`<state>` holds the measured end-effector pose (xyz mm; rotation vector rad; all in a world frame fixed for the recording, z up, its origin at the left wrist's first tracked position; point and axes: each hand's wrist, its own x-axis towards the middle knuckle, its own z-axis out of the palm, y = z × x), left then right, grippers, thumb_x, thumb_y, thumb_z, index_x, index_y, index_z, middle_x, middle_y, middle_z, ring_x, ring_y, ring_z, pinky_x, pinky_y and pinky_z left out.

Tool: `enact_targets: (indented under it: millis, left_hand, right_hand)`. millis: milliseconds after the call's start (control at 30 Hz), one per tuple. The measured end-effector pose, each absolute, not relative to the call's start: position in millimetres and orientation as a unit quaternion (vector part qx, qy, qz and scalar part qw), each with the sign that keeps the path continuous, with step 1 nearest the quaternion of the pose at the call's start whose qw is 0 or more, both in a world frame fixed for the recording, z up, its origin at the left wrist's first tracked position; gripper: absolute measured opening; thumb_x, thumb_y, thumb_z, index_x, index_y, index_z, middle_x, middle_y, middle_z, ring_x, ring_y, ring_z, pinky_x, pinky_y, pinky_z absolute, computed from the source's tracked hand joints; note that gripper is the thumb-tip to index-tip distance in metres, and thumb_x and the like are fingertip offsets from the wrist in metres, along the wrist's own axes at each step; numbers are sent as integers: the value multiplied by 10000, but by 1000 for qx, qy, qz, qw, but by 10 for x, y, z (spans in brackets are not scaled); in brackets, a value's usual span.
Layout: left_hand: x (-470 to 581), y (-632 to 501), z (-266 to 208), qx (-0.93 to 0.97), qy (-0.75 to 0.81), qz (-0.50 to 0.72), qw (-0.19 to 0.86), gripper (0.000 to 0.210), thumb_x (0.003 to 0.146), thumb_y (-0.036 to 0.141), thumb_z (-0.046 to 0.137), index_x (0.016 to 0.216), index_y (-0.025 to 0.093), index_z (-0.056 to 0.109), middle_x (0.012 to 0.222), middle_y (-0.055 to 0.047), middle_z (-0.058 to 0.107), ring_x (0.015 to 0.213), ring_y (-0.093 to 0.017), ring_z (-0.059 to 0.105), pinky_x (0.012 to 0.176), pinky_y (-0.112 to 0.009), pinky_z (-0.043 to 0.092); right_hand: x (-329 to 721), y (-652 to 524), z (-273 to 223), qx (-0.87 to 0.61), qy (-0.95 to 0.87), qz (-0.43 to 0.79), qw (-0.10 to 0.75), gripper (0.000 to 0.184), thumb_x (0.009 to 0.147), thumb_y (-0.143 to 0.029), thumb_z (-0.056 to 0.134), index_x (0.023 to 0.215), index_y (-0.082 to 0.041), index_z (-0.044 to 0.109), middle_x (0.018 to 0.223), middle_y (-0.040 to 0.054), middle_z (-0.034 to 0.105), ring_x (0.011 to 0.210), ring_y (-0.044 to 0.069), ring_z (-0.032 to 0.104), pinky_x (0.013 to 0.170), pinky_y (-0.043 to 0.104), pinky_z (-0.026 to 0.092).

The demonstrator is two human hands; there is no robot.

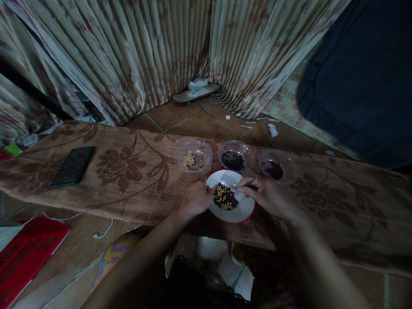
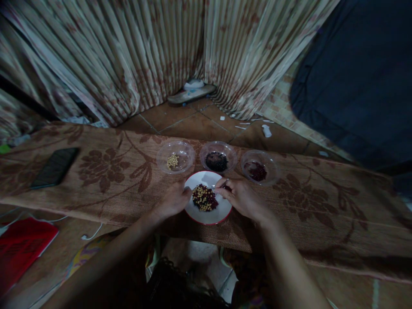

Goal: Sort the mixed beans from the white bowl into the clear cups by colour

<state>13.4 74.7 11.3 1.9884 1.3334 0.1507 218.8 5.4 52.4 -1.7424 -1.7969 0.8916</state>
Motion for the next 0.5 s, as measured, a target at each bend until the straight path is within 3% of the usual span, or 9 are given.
enact_targets:
  millis: [233, 500]
  left_hand:
    - [130, 754, 61, 786, 511, 64, 341, 273, 851, 243, 394, 1059, 151, 545, 964, -118, 670, 873, -220, 639, 792, -322, 490]
    - [138, 752, 74, 783, 518, 60, 340, 281, 856, 236, 398, 1079, 146, 542, 1011, -127, 668, 935, -228, 633, 839, -335, 479]
  right_hand:
    - [2210, 53, 470, -635, -652, 333, 245, 295, 846, -466, 514, 851, -200, 642, 672, 15, 640, 617, 159, 581, 580, 261, 438]
    - [2225, 48, 476, -632, -655, 324, 260, 287, 846, -454, 519, 825, -196, 641, 647, 13, 629, 598, 158, 580, 573, 265, 446]
